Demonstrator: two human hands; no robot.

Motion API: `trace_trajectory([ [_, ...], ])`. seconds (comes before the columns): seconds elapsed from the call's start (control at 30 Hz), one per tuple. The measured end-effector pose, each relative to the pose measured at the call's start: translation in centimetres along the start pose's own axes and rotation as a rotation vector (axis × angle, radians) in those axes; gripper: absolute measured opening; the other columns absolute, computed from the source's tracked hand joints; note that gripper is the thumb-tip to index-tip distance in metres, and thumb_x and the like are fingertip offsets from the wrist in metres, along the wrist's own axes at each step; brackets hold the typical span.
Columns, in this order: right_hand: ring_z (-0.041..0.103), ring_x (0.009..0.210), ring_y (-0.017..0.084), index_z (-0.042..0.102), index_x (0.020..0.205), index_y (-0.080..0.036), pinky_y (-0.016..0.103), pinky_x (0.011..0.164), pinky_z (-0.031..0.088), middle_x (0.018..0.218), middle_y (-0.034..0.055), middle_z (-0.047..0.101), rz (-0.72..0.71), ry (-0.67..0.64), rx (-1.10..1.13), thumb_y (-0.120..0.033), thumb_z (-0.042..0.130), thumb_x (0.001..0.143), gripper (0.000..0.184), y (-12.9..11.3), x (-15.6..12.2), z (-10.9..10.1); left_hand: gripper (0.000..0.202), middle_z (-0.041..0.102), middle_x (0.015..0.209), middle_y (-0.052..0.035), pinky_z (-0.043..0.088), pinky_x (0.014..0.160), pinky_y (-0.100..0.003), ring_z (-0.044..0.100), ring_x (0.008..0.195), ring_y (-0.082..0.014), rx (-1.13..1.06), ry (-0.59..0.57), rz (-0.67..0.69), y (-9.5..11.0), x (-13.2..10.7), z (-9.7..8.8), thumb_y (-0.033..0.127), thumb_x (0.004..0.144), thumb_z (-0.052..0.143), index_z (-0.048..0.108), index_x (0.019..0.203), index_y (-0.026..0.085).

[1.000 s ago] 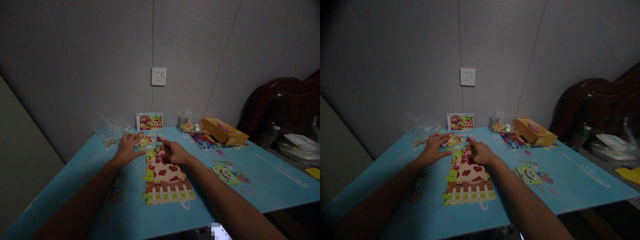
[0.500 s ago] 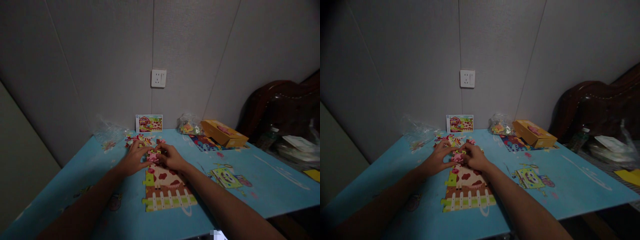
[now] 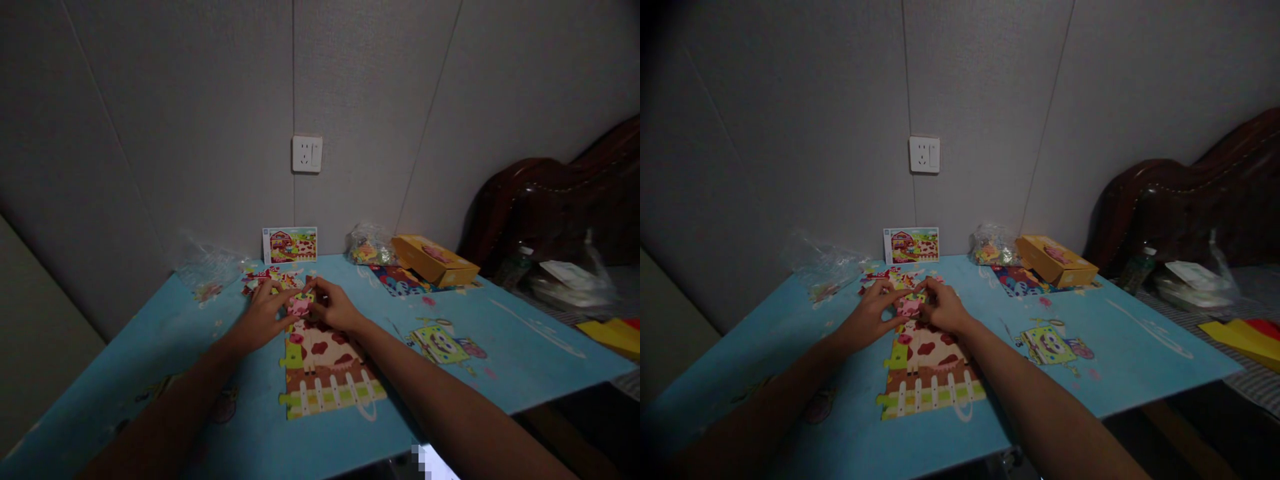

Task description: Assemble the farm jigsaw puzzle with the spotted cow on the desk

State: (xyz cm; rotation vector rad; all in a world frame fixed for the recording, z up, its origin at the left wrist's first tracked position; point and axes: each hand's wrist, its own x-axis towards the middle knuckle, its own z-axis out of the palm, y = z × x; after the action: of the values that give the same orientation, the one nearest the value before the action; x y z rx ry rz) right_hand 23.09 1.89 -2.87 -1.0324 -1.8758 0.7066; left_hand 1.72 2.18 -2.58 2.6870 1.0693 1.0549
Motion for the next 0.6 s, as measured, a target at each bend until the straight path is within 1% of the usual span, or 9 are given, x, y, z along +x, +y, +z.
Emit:
trace_trajectory([
  [0.13, 0.043, 0.056, 0.009, 0.057, 0.106, -0.020, 0.021, 0.052, 0.034, 0.068, -0.0063, 0.051, 0.029, -0.003, 0.090, -0.018, 0.061, 0.073, 0.033, -0.3, -0.2, 0.2, 0.053, 0.049, 0.108, -0.0065, 0.044, 0.098, -0.042, 0.051, 0.111, -0.0263, 0.023, 0.010, 0.007, 0.0, -0.4, -0.7, 0.029, 0.077, 0.078, 0.061, 0.126, 0.027],
  [0.2, 0.045, 0.057, 0.009, 0.057, 0.106, -0.020, 0.022, 0.054, 0.037, 0.071, -0.0053, 0.053, 0.032, 0.002, 0.146, -0.021, 0.062, 0.074, 0.032, -0.7, -0.3, 0.3, 0.053, 0.050, 0.110, -0.0068, 0.043, 0.099, -0.042, 0.051, 0.112, -0.0263, 0.028, 0.020, 0.004, 0.1, -0.4, -1.0, 0.031, 0.076, 0.078, 0.060, 0.126, 0.026],
  [0.27, 0.045, 0.057, 0.009, 0.058, 0.106, -0.020, 0.022, 0.056, 0.038, 0.070, -0.0055, 0.053, 0.033, 0.000, 0.198, -0.023, 0.064, 0.075, 0.032, -1.1, -0.4, 0.3, 0.051, 0.050, 0.112, -0.0078, 0.044, 0.098, -0.042, 0.050, 0.112, -0.0264, 0.029, 0.024, 0.009, 0.3, -0.4, -1.3, 0.033, 0.077, 0.077, 0.060, 0.125, 0.026],
  [0.4, 0.045, 0.054, 0.009, 0.058, 0.103, -0.019, 0.023, 0.055, 0.039, 0.063, -0.0071, 0.050, 0.051, -0.011, 0.316, -0.026, 0.068, 0.073, 0.033, -1.7, -0.4, 0.5, 0.049, 0.054, 0.112, -0.0097, 0.045, 0.095, -0.043, 0.048, 0.110, -0.0271, 0.040, 0.036, 0.063, 0.8, -0.2, -1.6, 0.032, 0.077, 0.077, 0.060, 0.121, 0.021],
  [0.53, 0.046, 0.052, 0.009, 0.058, 0.103, -0.018, 0.023, 0.053, 0.040, 0.061, -0.0075, 0.050, 0.094, -0.016, 0.401, -0.028, 0.071, 0.070, 0.037, -1.7, -0.3, 0.8, 0.048, 0.062, 0.106, -0.0073, 0.044, 0.093, -0.043, 0.048, 0.105, -0.0260, 0.030, 0.015, 0.135, 1.2, 0.0, -1.8, 0.031, 0.077, 0.077, 0.060, 0.121, 0.021],
  [0.6, 0.049, 0.053, 0.009, 0.059, 0.103, -0.017, 0.023, 0.054, 0.042, 0.061, -0.0070, 0.053, 0.098, -0.027, 0.425, -0.029, 0.072, 0.070, 0.038, -1.6, -0.4, 0.8, 0.045, 0.063, 0.104, -0.0065, 0.044, 0.093, -0.042, 0.047, 0.105, -0.0261, 0.022, 0.014, 0.143, 1.3, 0.1, -1.9, 0.033, 0.077, 0.076, 0.060, 0.117, 0.021],
])
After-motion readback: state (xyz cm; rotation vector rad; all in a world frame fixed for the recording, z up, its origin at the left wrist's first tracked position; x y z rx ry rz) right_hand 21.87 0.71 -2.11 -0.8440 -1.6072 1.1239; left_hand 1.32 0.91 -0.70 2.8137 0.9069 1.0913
